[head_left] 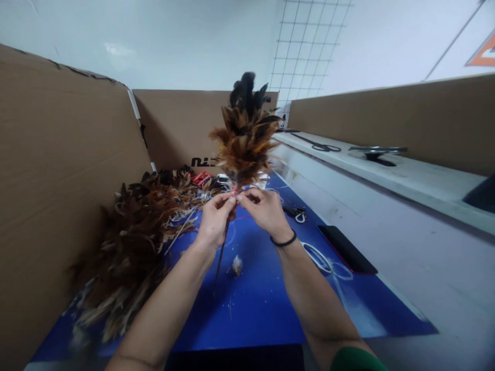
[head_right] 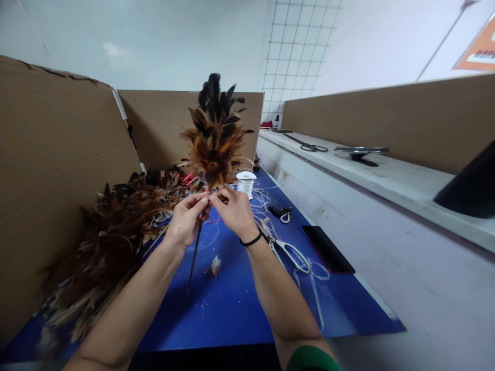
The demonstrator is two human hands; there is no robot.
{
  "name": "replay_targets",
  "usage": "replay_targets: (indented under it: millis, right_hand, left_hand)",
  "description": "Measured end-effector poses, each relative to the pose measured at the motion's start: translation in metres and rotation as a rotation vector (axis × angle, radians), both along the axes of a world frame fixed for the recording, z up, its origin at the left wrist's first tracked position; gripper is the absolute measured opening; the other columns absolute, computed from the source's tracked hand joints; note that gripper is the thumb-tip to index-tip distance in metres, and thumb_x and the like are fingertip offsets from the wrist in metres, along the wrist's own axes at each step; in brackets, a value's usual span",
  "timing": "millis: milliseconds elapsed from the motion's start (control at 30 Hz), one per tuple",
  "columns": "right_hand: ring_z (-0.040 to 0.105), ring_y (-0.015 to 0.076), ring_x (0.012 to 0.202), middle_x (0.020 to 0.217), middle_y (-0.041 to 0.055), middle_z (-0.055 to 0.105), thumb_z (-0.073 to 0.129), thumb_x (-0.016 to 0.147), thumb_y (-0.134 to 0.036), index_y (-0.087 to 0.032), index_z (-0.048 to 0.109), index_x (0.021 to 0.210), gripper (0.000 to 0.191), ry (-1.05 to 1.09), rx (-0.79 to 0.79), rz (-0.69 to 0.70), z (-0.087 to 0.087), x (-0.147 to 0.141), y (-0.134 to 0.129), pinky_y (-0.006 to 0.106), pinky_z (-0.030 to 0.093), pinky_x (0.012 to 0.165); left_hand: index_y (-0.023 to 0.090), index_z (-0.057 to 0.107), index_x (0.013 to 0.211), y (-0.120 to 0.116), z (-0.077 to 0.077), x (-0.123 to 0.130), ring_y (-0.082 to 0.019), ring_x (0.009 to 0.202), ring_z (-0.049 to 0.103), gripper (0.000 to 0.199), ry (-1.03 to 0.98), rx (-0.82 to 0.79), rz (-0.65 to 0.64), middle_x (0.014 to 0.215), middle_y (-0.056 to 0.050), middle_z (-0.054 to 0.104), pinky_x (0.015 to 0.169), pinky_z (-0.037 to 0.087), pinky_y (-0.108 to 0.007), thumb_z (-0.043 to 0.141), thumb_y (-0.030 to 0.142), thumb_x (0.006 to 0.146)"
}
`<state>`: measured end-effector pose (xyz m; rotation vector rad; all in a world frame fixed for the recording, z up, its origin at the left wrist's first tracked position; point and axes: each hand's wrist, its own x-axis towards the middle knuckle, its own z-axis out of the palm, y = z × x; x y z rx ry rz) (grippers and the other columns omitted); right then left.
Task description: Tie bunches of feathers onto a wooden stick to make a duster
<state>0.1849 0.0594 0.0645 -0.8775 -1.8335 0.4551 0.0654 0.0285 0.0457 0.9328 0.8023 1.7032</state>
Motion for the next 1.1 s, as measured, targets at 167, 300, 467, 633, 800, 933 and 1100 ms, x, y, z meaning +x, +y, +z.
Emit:
replay_targets:
  millis: [167,300,467,633,800,933,1100]
  right_hand:
    - [0.059,0.0123,0.064,0.07,0.0024,0.068,0.056,0.08,-0.03,-0.017,0.068,0.076,0.018,-0.037,0.057,-0.016,-0.002,0.0,0.002,0.023,0.044,0.06]
    - [0.058,0.0117,0.058,0.065,0.0016,0.067,0.058,0.078,-0.028,-0.016,0.068,0.075,0.016,0.018,0.005,0.024,-0.001,0.001,0.002,0.022,0.043,0.056]
    - [0.059,0.0122,0.06,0.067,0.002,0.068,0.057,0.079,-0.028,-0.016,0.068,0.075,0.017,-0.007,0.035,0.005,0.001,0.002,-0.001,0.023,0.044,0.058]
    - [0.063,0.0132,0.067,0.073,0.0024,0.07,0.056,0.081,-0.027,-0.018,0.069,0.079,0.016,-0.028,0.05,0.014,0.001,0.0,-0.004,0.024,0.047,0.064]
    - [0.063,0.0124,0.061,0.065,0.0014,0.069,0.055,0.08,-0.024,-0.017,0.069,0.076,0.016,0.045,-0.04,0.06,0.0,-0.005,-0.006,0.022,0.048,0.059]
    - [0.062,0.0125,0.058,0.063,0.0014,0.068,0.058,0.078,-0.024,-0.016,0.07,0.075,0.015,0.097,-0.064,0.073,-0.001,-0.005,-0.003,0.023,0.048,0.056]
    - [0.064,0.0142,0.059,0.065,0.003,0.069,0.061,0.076,-0.028,-0.015,0.07,0.077,0.016,0.149,-0.13,0.128,-0.003,-0.004,0.002,0.024,0.049,0.057]
  left_hand:
    - [0.014,0.067,0.081,0.001,-0.001,0.001,-0.006,0.053,0.046,0.029,0.0,0.028,0.043,0.06,0.002,0.057,0.051,0.033,-0.021,0.076,0.027,0.057]
    - [0.014,0.069,0.082,-0.002,0.002,0.002,-0.007,0.057,0.05,0.027,-0.024,-0.009,0.028,0.062,0.001,0.06,0.054,0.036,-0.021,0.075,0.025,0.058]
    - [0.015,0.071,0.083,-0.005,0.003,0.001,-0.008,0.059,0.052,0.025,-0.031,-0.015,0.044,0.065,0.0,0.063,0.056,0.038,-0.021,0.074,0.022,0.059]
    - [0.015,0.072,0.087,-0.002,-0.002,0.001,-0.009,0.063,0.056,0.028,-0.003,0.021,0.086,0.072,-0.003,0.067,0.058,0.04,-0.022,0.075,0.021,0.059]
    - [0.015,0.073,0.094,0.001,-0.008,0.004,-0.008,0.056,0.052,0.029,0.124,0.092,0.229,0.073,-0.004,0.069,0.054,0.04,-0.022,0.072,0.025,0.066]
    - [0.017,0.073,0.094,0.001,-0.01,0.008,-0.008,0.057,0.053,0.028,0.125,0.122,0.272,0.072,-0.003,0.069,0.055,0.04,-0.022,0.071,0.025,0.068]
    - [0.017,0.074,0.088,-0.002,-0.006,0.011,-0.009,0.057,0.055,0.024,-0.032,0.078,0.22,0.071,-0.003,0.069,0.056,0.041,-0.022,0.072,0.028,0.066]
